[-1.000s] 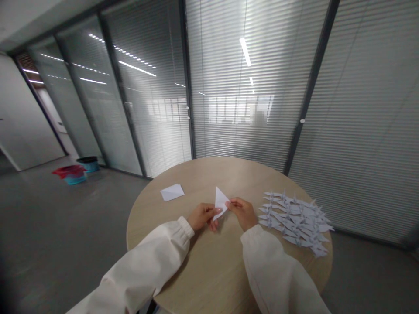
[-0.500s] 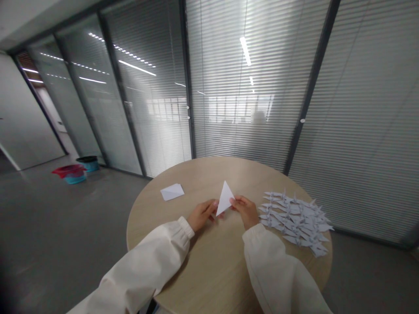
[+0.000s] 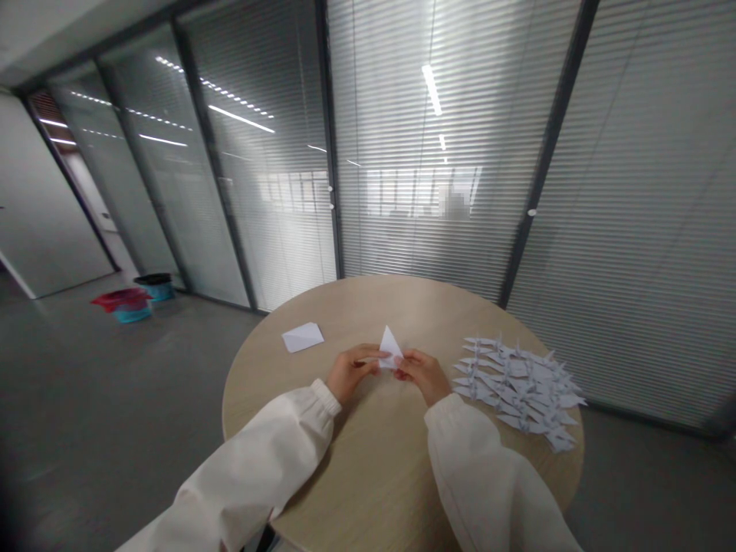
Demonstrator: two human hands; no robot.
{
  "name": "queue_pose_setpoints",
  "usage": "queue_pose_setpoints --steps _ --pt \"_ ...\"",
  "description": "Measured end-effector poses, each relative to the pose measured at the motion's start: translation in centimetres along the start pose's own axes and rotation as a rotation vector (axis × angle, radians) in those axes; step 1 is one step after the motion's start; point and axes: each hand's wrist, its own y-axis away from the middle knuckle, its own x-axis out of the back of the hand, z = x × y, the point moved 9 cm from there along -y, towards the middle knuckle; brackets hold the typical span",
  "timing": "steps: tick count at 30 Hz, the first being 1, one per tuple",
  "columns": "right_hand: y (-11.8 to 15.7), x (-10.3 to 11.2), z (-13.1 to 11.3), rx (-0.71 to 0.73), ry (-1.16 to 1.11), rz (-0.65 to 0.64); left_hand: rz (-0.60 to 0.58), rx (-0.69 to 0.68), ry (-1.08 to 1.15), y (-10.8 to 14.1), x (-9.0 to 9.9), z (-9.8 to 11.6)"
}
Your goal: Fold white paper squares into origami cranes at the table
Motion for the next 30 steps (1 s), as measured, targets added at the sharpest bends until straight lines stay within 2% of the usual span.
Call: queue_pose_setpoints --steps 6,9,15,20,30 --pt "0.1 -0.5 0.2 -0.017 0.091 -0.042 0.064 0.111 -0.004 -0.1 0.4 -1.2" --pt "0.0 -0.3 -0.4 0.031 0.164 -0.008 0.071 0.134 -0.017 -0.1 0.5 -1.6" --pt "0.1 0.0 -2.0 0.151 0.196 0.05 0.012 0.138 0.024 0.1 -0.1 -1.3" --pt "0.3 0.1 -2.4 0.165 0.193 0.06 -0.036 0.158 -0.065 0.2 -0.5 -1.6" --pt "0.5 0.8 -2.6 0.203 0.327 0.124 -0.034 0.171 -0.147 0.3 -0.4 -1.6"
